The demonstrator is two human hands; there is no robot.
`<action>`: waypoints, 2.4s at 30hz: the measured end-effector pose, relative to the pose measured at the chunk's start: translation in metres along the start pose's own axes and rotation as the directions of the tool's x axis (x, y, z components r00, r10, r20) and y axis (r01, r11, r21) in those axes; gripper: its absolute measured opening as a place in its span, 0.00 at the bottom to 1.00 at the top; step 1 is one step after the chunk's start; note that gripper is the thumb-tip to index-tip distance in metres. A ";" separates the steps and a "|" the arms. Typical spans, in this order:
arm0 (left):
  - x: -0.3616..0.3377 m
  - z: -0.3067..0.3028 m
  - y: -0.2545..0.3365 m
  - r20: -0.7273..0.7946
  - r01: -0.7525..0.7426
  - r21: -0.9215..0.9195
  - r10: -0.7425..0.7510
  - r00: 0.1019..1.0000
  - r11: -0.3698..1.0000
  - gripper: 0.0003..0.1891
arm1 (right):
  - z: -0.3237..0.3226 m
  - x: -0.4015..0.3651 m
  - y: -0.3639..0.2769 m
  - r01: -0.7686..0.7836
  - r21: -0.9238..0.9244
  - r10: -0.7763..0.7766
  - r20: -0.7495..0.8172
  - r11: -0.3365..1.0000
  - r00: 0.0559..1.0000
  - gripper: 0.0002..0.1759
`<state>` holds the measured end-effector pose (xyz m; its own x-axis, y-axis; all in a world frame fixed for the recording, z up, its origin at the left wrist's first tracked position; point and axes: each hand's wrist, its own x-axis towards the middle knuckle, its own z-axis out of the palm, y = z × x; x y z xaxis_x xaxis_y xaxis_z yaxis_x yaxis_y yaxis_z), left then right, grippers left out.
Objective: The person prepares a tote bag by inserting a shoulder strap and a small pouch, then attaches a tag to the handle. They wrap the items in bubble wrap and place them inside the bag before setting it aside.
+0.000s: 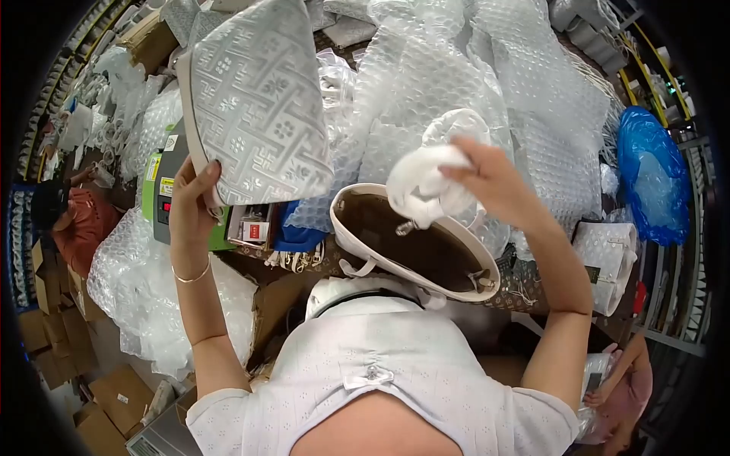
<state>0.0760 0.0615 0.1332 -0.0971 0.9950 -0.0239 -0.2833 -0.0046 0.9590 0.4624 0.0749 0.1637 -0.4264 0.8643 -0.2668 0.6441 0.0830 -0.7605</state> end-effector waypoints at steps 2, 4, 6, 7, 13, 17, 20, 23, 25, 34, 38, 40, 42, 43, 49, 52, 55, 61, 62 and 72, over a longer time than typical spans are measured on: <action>-0.015 0.022 -0.007 -0.032 0.032 0.005 -0.032 0.999 0.999 0.20 | 0.011 -0.025 0.003 -0.117 -0.136 0.130 0.088 0.984 0.988 0.19; -0.016 0.043 -0.009 0.060 0.029 0.091 -0.035 0.998 0.995 0.22 | 0.024 -0.036 0.015 0.161 -0.048 -0.166 -0.132 0.986 0.977 0.22; -0.013 0.084 0.000 0.213 0.011 0.245 -0.065 0.975 0.969 0.26 | 0.020 -0.034 0.018 0.310 -0.031 -0.308 -0.237 0.950 0.921 0.23; -0.010 0.115 0.005 0.272 0.000 0.314 -0.090 0.958 0.950 0.27 | 0.008 -0.022 0.019 0.368 0.318 -0.253 -0.348 0.874 0.903 0.26; 0.087 0.182 -0.035 0.554 -0.192 0.139 0.085 0.828 0.972 0.35 | -0.061 -0.004 0.067 0.425 0.779 0.087 -0.517 0.460 0.852 0.31; 0.188 0.159 -0.171 0.154 0.155 0.622 -0.314 0.937 0.768 0.34 | -0.088 -0.052 0.087 0.537 0.602 0.229 -0.763 0.591 0.604 0.30; 0.213 0.171 -0.228 0.233 0.001 0.876 -0.424 0.875 0.483 0.22 | -0.094 -0.061 0.100 0.618 0.631 0.223 -0.762 0.470 0.608 0.30; 0.234 0.191 -0.168 0.350 0.012 0.498 -0.213 0.912 0.867 0.06 | -0.111 -0.070 0.109 0.647 0.566 0.221 -0.814 0.512 0.537 0.30; 0.267 0.164 -0.093 0.349 -0.228 0.248 0.132 0.928 0.942 0.07 | -0.115 -0.080 0.114 0.646 0.553 0.240 -0.825 0.526 0.511 0.30; 0.253 0.024 0.006 -0.376 -0.329 -0.059 0.284 0.882 0.942 0.18 | -0.140 -0.038 0.113 0.788 0.490 0.240 -0.871 0.373 0.429 0.29; 0.215 0.024 -0.101 -0.361 -0.411 0.257 0.481 0.799 0.875 0.33 | -0.134 -0.003 0.078 0.750 0.551 0.227 -0.835 0.366 0.502 0.29; 0.176 0.040 -0.116 -0.262 -0.419 0.577 0.645 0.718 0.701 0.36 | -0.134 0.003 0.074 0.734 0.571 0.209 -0.820 0.368 0.532 0.29; 0.147 0.047 -0.127 -0.102 -0.380 0.814 0.752 0.651 0.439 0.40 | -0.134 0.005 0.073 0.712 0.596 0.189 -0.799 0.370 0.571 0.29; 0.135 0.046 -0.132 0.056 -0.383 0.859 0.682 0.730 0.339 0.41 | -0.133 0.006 0.073 0.708 0.596 0.189 -0.799 0.379 0.571 0.29; 0.115 0.014 -0.161 0.723 -0.673 0.691 0.258 0.641 -0.263 0.39 | -0.109 0.004 0.091 0.608 0.696 0.112 -0.688 0.381 0.717 0.28; 0.099 0.014 -0.146 0.671 -0.615 0.735 0.172 0.722 -0.285 0.34 | -0.096 0.008 0.096 0.561 0.738 0.106 -0.635 0.375 0.765 0.27; 0.115 0.009 -0.147 0.433 -0.459 0.866 0.161 0.887 0.197 0.30 | -0.091 0.017 0.100 0.530 0.774 0.138 -0.601 0.348 0.787 0.28; 0.200 0.001 -0.172 -0.261 0.061 0.515 0.088 0.961 0.855 0.35 | -0.082 0.056 0.098 0.467 0.843 0.096 -0.505 0.266 0.858 0.28; 0.204 0.008 -0.165 -0.214 0.171 0.455 -0.079 0.974 0.874 0.34 | -0.081 0.065 0.094 0.464 0.850 0.098 -0.499 0.248 0.861 0.28; 0.201 -0.005 -0.222 0.379 0.463 -0.457 -0.305 0.874 0.759 0.23 | -0.058 0.181 0.104 0.046 0.957 -0.460 -0.180 -0.287 0.869 0.41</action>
<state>0.1146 0.2620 -0.0858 0.3628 0.9087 -0.2065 -0.6964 0.4117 0.5878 0.4891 0.2690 0.0704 -0.5526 0.8026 0.2245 -0.8123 -0.4583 -0.3607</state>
